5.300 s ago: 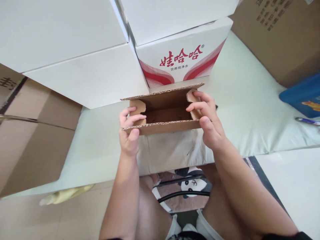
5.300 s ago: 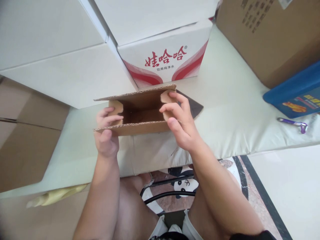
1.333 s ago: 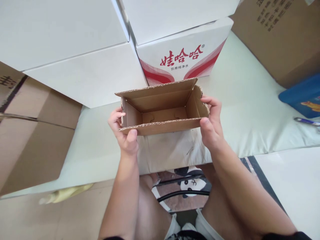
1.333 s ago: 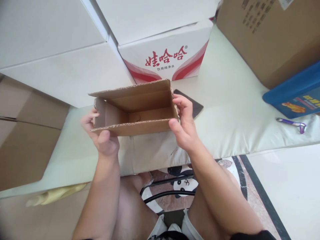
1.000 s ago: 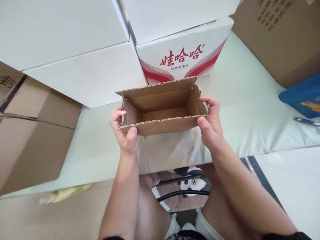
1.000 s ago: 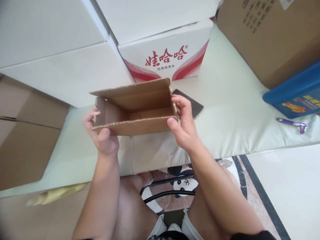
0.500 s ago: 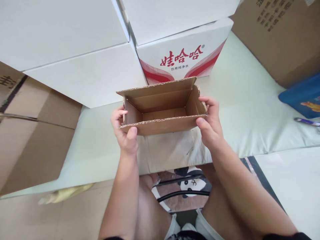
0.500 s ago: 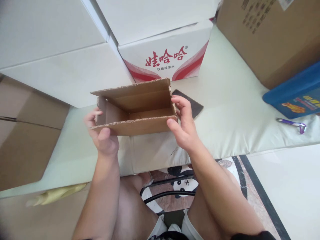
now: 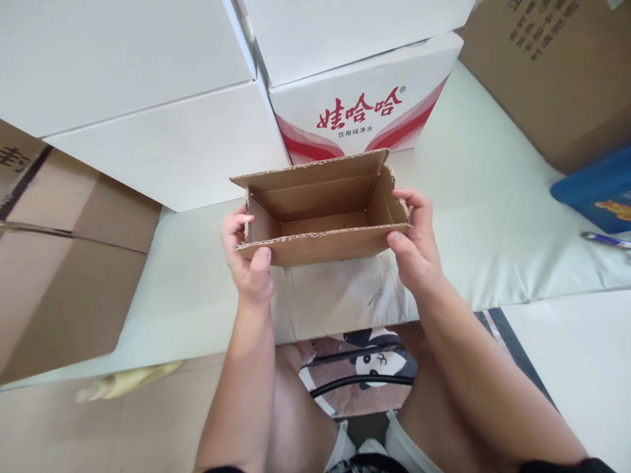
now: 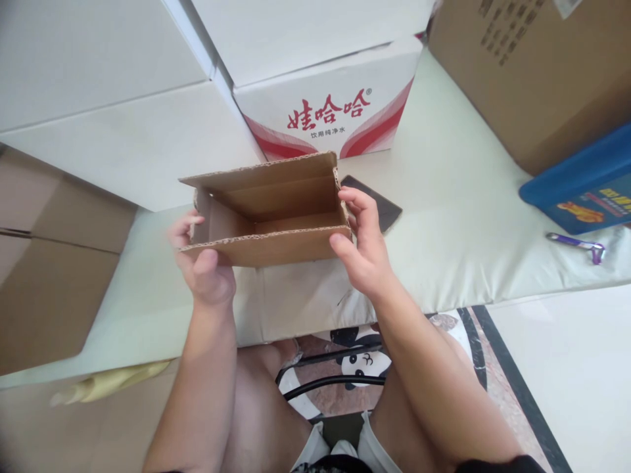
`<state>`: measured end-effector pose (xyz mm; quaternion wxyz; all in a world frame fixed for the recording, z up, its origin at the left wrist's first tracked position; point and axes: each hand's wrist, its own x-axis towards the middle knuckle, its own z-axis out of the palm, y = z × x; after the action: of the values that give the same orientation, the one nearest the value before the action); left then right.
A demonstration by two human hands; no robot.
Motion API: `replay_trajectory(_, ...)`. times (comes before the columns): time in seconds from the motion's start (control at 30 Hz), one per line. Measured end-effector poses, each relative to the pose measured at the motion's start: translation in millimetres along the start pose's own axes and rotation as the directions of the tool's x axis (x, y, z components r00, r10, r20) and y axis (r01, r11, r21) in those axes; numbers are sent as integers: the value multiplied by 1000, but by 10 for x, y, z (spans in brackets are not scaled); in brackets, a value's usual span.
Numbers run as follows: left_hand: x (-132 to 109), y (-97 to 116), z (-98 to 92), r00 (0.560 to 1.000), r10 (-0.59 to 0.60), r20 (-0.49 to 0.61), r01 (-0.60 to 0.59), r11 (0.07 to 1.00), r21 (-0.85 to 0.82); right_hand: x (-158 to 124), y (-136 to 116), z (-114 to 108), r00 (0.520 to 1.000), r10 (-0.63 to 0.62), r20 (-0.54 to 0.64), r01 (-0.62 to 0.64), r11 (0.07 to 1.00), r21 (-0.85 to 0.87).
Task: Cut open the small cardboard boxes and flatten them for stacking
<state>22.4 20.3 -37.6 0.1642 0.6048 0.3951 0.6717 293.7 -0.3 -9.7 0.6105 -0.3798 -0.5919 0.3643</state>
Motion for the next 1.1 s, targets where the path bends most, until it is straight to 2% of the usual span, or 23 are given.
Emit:
replay_trajectory(0.17, 5, 16, 3, 1000, 12, -9, -12, 999, 49, -4, -1, -4, 1000, -3, 5, 3, 1000, 11)
replay_trajectory(0.57, 13, 15, 19, 1000, 4, -12, -4, 999, 36, -3, 23, -6, 997, -71, -5, 71, 997, -7)
replay_trajectory(1.1, 8, 25, 39, 998, -54, -18, 55, 998, 29, 1, -12, 6, 1000, -5, -4, 5, 1000, -31)
